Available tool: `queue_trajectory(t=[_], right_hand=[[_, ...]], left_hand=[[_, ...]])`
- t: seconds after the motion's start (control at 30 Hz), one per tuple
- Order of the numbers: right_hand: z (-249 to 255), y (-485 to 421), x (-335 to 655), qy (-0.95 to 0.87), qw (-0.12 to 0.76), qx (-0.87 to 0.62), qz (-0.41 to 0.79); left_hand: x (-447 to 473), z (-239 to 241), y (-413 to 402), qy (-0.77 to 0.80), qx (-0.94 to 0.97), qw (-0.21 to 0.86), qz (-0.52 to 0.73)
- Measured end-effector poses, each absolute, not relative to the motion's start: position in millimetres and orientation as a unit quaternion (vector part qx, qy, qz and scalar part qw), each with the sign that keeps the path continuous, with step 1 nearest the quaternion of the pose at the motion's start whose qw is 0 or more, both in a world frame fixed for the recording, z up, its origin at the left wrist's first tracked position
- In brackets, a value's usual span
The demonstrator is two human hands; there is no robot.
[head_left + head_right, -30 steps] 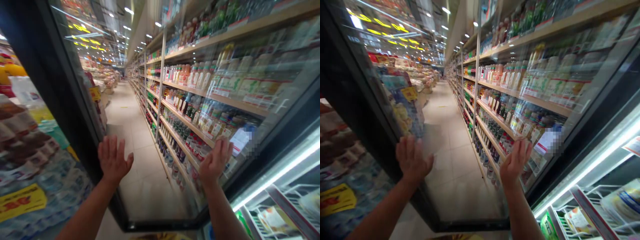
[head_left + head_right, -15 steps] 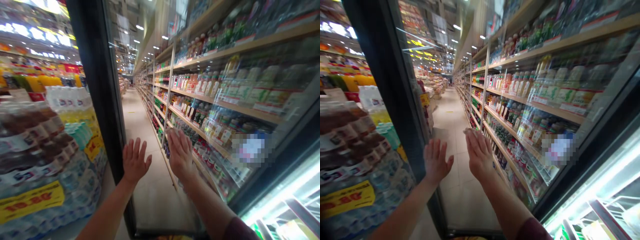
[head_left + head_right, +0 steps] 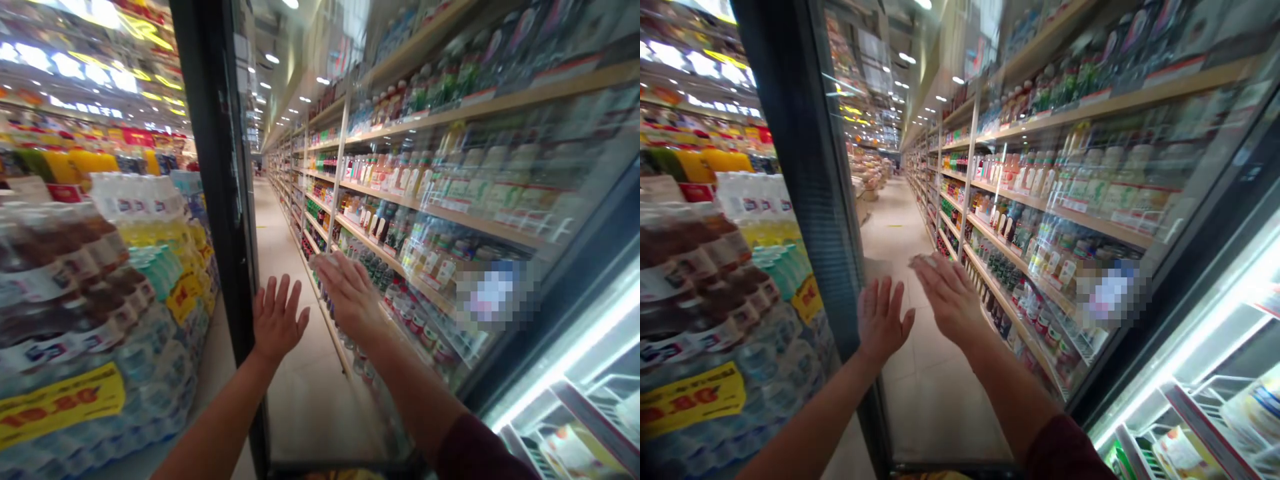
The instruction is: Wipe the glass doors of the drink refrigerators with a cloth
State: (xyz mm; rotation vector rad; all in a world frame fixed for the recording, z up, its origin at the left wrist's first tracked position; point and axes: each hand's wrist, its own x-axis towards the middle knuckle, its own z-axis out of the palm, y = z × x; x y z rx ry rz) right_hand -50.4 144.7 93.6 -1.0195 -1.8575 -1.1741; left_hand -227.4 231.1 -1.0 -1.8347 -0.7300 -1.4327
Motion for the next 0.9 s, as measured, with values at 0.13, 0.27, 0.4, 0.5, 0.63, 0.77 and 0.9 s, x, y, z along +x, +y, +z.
queue_trajectory(t=[0.13, 0.27, 0.4, 0.5, 0.63, 0.77, 0.9], right_hand=[[102, 141, -9, -0.566, 0.484, -0.427, -0.513], [53, 133, -10, -0.528, 0.499, -0.442, -0.526], [16, 120, -11, -0.639, 0.389, -0.430, -0.505], [31, 116, 17, -0.584, 0.429, -0.466, -0.507], [36, 119, 40, -0.477, 0.507, -0.492, -0.523], [-9, 116, 22, -0.565, 0.419, -0.484, -0.521], [-13, 104, 38, -0.610, 0.369, -0.479, -0.512]], left_hand=[[-227, -2, 230, -0.281, -0.704, 0.344, -0.553], [-226, -3, 229, -0.291, -0.705, 0.338, -0.551], [-225, -3, 231, -0.287, -0.706, 0.330, -0.557], [-224, -2, 234, -0.284, -0.704, 0.326, -0.563], [-223, -3, 236, -0.280, -0.699, 0.334, -0.566], [-223, -4, 238, -0.292, -0.707, 0.322, -0.558], [-222, -7, 241, -0.298, -0.714, 0.312, -0.552]])
